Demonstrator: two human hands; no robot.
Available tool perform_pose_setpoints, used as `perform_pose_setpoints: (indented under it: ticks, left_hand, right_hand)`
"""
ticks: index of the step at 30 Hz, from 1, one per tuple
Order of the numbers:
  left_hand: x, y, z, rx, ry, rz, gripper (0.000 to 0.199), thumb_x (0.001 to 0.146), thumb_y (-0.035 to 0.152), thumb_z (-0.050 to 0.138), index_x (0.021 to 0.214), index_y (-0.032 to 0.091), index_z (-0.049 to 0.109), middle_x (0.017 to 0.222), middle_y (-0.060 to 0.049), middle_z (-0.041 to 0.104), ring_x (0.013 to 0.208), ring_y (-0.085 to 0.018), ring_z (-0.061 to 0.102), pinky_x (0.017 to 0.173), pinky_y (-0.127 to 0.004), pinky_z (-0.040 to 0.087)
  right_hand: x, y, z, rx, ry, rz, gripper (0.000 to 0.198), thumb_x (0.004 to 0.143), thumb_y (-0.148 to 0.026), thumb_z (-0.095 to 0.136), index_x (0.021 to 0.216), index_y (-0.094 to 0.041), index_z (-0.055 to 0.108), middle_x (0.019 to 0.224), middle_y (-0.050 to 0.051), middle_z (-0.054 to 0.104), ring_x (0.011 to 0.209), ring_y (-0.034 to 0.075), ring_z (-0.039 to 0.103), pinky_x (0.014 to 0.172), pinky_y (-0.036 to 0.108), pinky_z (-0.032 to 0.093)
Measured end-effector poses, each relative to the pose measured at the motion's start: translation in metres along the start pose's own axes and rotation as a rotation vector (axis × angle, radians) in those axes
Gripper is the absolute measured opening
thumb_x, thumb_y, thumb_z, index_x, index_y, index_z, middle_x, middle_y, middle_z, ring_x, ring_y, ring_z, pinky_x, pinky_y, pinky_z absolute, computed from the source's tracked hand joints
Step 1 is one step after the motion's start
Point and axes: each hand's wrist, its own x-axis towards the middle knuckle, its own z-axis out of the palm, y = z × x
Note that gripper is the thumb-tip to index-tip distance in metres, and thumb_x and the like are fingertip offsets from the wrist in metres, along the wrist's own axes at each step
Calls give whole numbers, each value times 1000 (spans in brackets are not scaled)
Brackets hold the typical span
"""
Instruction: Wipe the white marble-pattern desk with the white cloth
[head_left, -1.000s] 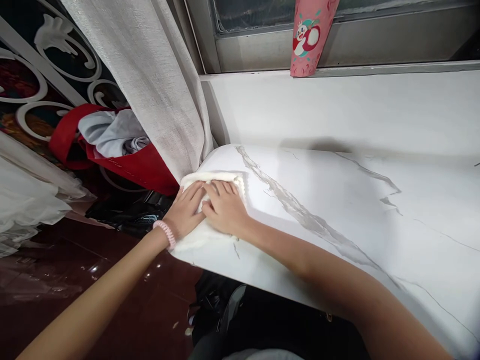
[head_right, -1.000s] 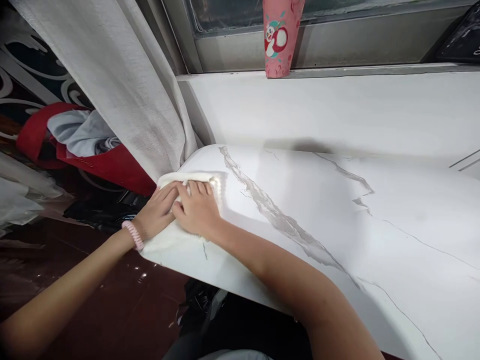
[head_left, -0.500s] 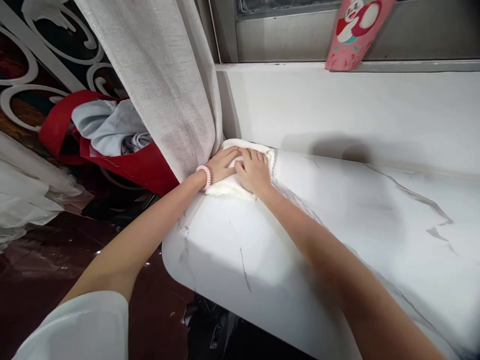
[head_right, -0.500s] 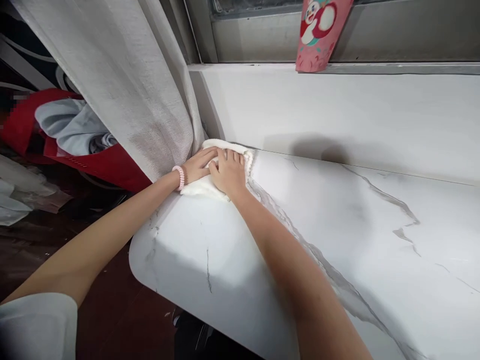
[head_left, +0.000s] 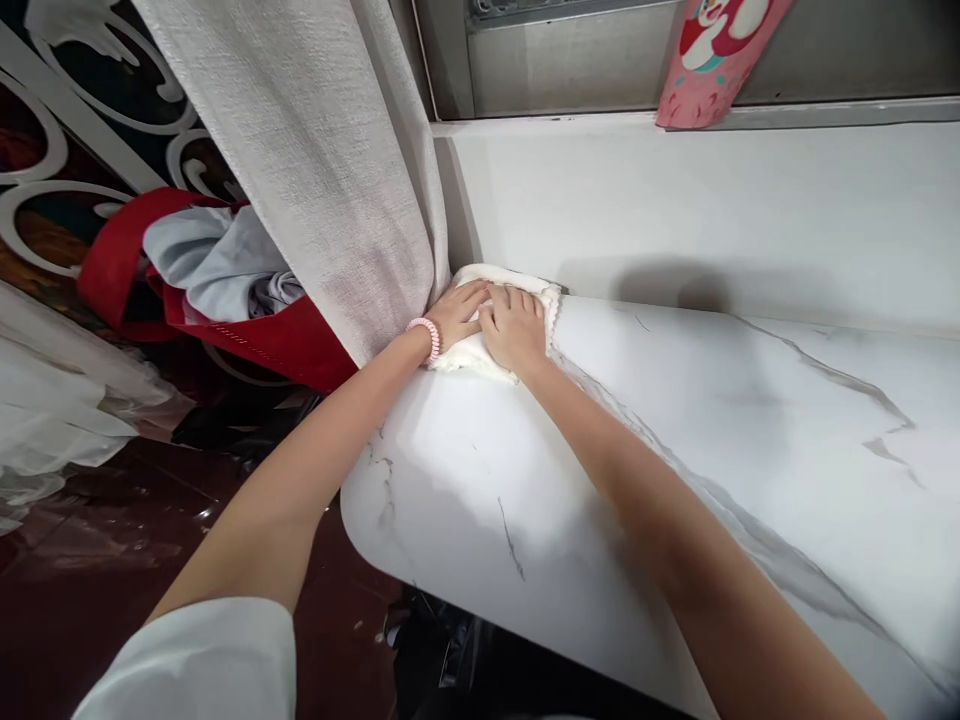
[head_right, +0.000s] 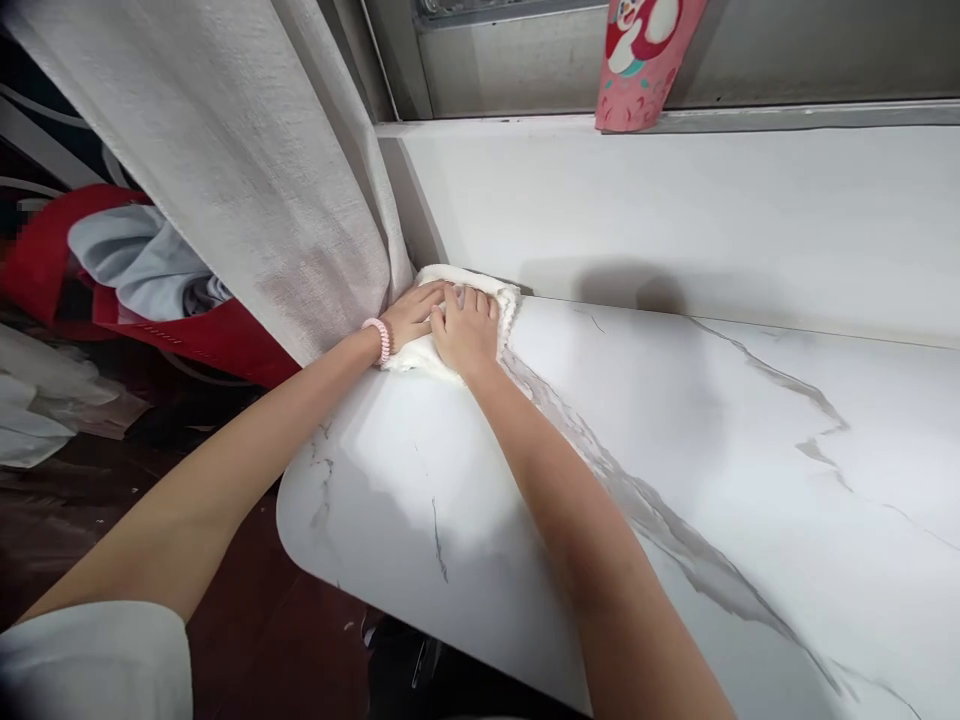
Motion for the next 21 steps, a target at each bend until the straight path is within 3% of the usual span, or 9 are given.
perform_pose_setpoints:
  ticks: [4,8,15,21]
  left_hand:
    - [-31,15,-2,-6,-35,-16,56,90,39,38,140,14,41,150,-15,38,139,-29,31,116,-50,17]
    - [-80,41,-8,7,-23,-26,56,90,40,36,140,17,41,149,-14,39,140,-30,29,116,-52,17]
    - [-179,115,-18,70,-53,-139,59,92,40,32,145,15,33,153,-16,34,143,-31,25,116,-55,15]
    - [-221,172,-7,122,7,-185,61,91,39,30,147,16,32,152,-17,35,144,-31,25,117,-55,12]
  right_hand:
    - [-29,-17,-9,-9,-7,2,44,98,-29,37,136,-10,49,135,18,52,124,29,43,110,48,23]
    - [-73,-40,-21,8,-23,-36,45,98,-29,36,136,-9,48,137,19,50,127,29,40,111,49,22]
    - [-160,-67,-57,54,-106,-224,48,98,-31,34,138,-8,45,140,19,47,131,31,37,113,55,20]
    - [-209,-64,-89,77,-182,-319,51,98,-34,33,141,-9,43,142,20,46,134,31,36,115,59,18]
